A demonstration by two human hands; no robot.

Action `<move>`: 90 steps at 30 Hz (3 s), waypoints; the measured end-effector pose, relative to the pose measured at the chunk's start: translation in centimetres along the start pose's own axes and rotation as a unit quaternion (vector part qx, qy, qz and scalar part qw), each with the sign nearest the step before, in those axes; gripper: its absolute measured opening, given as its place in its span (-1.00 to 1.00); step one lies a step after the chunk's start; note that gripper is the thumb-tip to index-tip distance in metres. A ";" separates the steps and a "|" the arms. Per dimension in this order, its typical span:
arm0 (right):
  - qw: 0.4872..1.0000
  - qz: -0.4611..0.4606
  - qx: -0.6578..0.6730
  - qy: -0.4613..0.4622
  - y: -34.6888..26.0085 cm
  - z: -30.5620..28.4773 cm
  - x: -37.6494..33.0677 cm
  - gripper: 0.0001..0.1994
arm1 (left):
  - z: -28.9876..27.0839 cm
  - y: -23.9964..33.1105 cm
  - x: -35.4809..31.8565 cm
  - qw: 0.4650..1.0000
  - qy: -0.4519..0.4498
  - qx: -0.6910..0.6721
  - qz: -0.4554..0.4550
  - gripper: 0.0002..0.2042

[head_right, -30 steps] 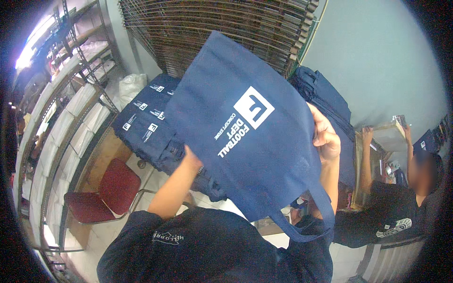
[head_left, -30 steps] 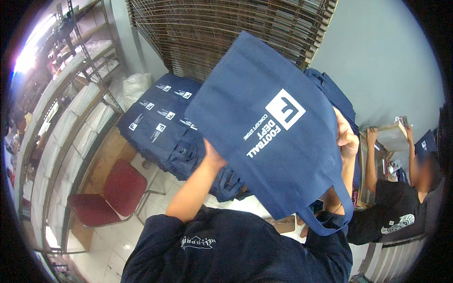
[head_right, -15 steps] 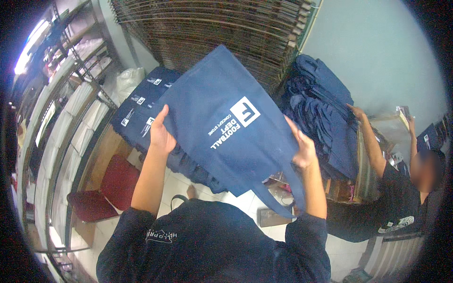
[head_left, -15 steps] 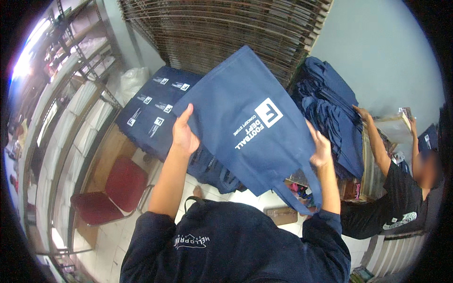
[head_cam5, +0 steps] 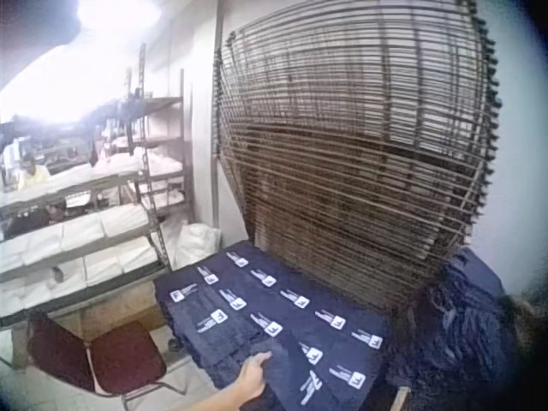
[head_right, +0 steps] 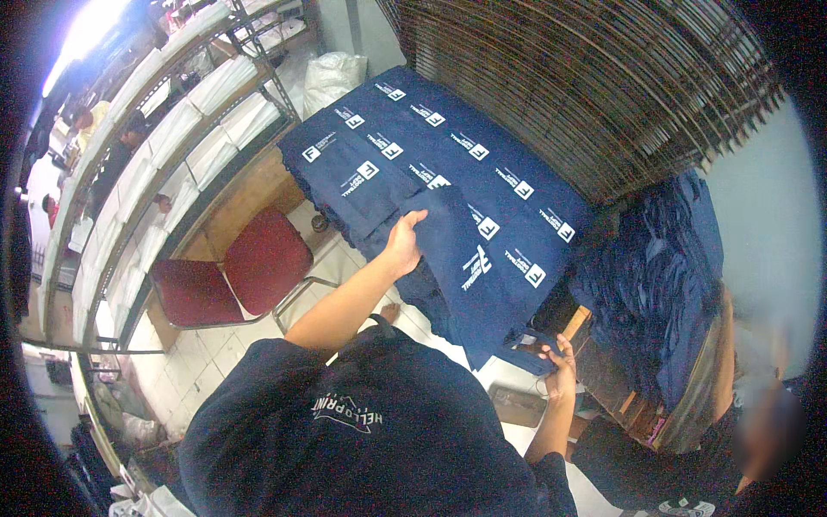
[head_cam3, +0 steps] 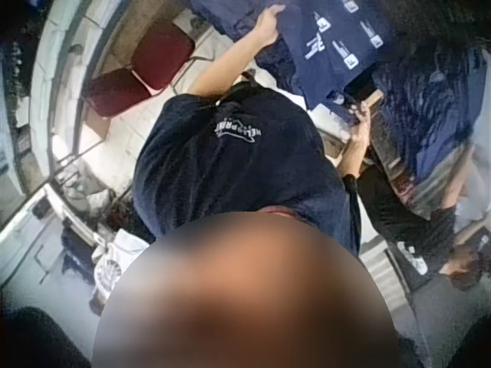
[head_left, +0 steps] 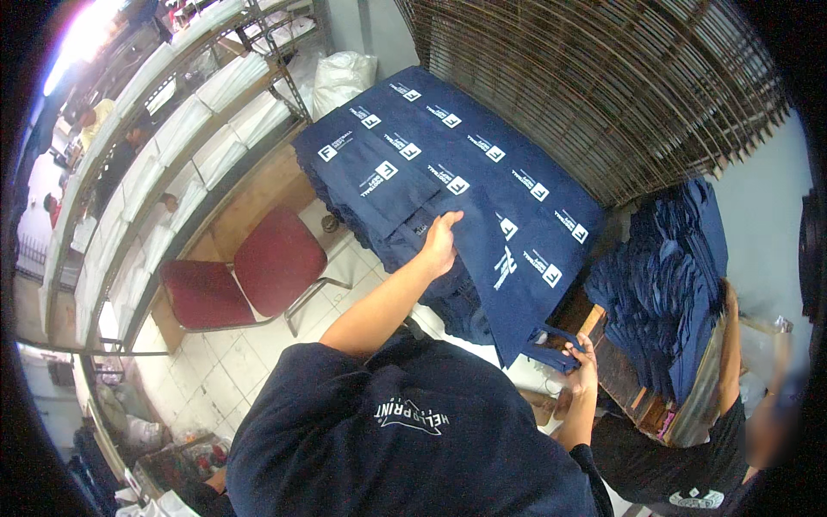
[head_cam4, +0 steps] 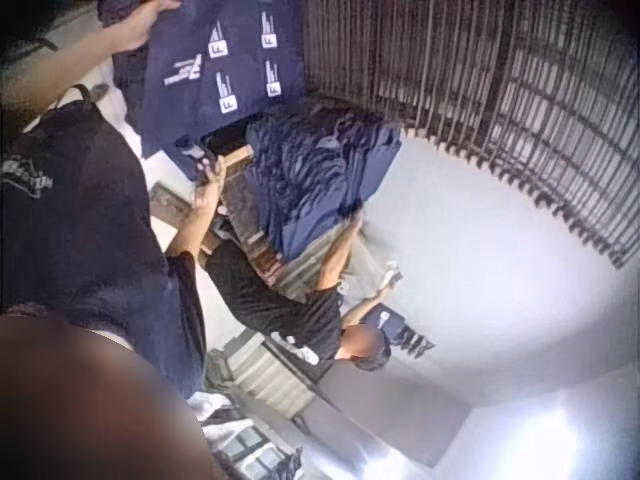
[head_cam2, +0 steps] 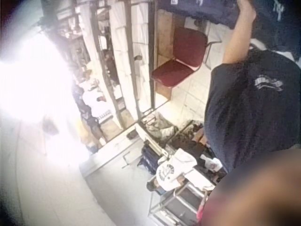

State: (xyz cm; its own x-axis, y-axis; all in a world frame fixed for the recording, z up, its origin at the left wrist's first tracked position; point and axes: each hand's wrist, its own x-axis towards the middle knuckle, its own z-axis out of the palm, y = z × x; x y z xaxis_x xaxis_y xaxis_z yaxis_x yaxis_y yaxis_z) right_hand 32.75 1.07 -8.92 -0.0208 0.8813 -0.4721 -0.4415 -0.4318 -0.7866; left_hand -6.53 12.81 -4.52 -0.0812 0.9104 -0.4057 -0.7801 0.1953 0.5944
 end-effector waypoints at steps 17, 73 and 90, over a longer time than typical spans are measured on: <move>0.890 -0.093 -0.444 0.044 4.5 15.6 15.9 -0.69 | -20.5 8.3 11.5 0.927 0.231 0.294 0.022 -0.67; 0.772 -0.140 -0.593 0.179 11.6 17.5 15.7 -0.66 | -33.1 5.4 17.1 0.831 0.321 0.443 0.098 -0.55; 0.728 0.099 -0.671 0.102 20.4 5.8 4.2 -0.61 | -47.8 6.5 9.1 0.668 0.113 0.713 -0.183 -0.46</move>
State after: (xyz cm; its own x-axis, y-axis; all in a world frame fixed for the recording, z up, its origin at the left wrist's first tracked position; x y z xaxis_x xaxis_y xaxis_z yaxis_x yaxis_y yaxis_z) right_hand 18.44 -2.91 -24.66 0.2291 0.7883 -0.5711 0.8284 -0.4659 -0.3109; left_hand -42.01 4.90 -37.52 -0.2636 0.6605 -0.7031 0.5962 0.6845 0.4195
